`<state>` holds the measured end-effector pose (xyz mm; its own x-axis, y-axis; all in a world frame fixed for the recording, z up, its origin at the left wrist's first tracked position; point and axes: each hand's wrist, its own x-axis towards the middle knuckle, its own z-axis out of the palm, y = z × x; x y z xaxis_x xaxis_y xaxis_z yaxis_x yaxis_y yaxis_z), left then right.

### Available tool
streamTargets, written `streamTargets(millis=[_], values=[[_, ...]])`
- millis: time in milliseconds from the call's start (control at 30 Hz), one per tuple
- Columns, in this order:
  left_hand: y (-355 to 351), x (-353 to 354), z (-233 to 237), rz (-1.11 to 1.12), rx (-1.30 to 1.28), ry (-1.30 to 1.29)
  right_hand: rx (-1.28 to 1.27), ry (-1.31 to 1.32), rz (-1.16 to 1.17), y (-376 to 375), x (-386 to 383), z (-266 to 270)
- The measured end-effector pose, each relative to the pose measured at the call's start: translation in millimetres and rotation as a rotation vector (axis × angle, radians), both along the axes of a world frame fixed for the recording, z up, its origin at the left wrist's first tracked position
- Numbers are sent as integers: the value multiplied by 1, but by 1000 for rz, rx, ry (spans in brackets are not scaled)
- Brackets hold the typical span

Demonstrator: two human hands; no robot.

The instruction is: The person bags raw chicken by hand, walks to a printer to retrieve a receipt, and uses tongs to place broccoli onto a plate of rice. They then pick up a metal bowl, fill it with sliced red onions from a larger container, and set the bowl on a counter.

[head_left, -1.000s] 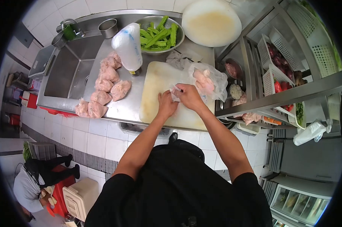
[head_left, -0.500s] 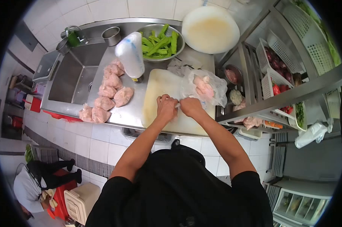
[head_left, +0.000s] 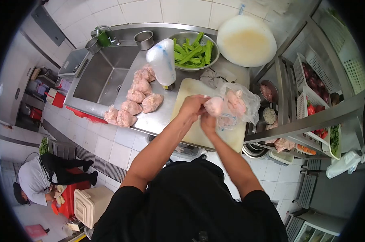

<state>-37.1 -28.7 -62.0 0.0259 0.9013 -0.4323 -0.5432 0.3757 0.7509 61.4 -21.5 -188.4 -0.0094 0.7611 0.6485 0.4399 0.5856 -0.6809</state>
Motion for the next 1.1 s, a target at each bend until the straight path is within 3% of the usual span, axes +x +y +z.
streamTargets(millis=[67, 100, 133, 200, 267, 300, 367, 400, 500, 533, 567, 600, 667, 733, 800, 867, 933, 1000, 1067, 1100], values=[[11, -4, -13, 144, 18, 169, -377, 268, 131, -14, -27, 24], [7, -11, -13, 95, 74, 440, -375, 273, 130, -17, -30, 26], [4, -14, -14, 96, 75, 446, -460, 205, 175, -22, -34, 27], [-3, -20, -14, 94, 181, 1102, -547, 131, 225, -25, -36, 37], [-3, -32, -32, 97, 220, 1199, -860, 95, 292, -24, -33, 57], [-6, -36, -34, 92, 261, 1297, -864, 92, 292, -23, -30, 50], [-10, -44, -37, 29, 301, 1318, -401, -306, 234, -20, -25, 39], [-13, -49, -38, -28, 338, 1340, -401, -311, 238, -19, -21, 41], [-24, -66, -44, -136, 365, 1292, -480, -346, 328, -15, -13, 49], [-29, -68, -49, -137, 365, 1288, -688, -237, 352, -13, -12, 52], [-38, -69, -54, -116, 320, 1096, -895, -122, 372, -12, -11, 55], [-46, -71, -60, -97, 272, 904, -900, -122, 370, -12, -11, 50], [-56, -75, -70, -165, 193, 902, -1065, -24, 423, -10, -9, 41], [-66, -73, -77, -174, 324, 1191, -1110, 32, 452, -11, -5, 41], [-77, -71, -81, -232, 334, 1213, -1156, 86, 484, -12, -1, 37], [-82, -69, -81, -291, 347, 1238, -1377, 174, 558, -7, 4, 32], [-85, -68, -81, -521, 506, 1430, -1390, 161, 577, 1, 11, 29], [-97, -58, -81, -480, 519, 1420, -1402, 149, 597, 8, 15, 33], [-101, -51, -77, -441, 540, 1418, -823, -630, 496, 11, 14, 71], [-102, -47, -74, -445, 549, 1477, -669, -622, 466, 5, 11, 93]])
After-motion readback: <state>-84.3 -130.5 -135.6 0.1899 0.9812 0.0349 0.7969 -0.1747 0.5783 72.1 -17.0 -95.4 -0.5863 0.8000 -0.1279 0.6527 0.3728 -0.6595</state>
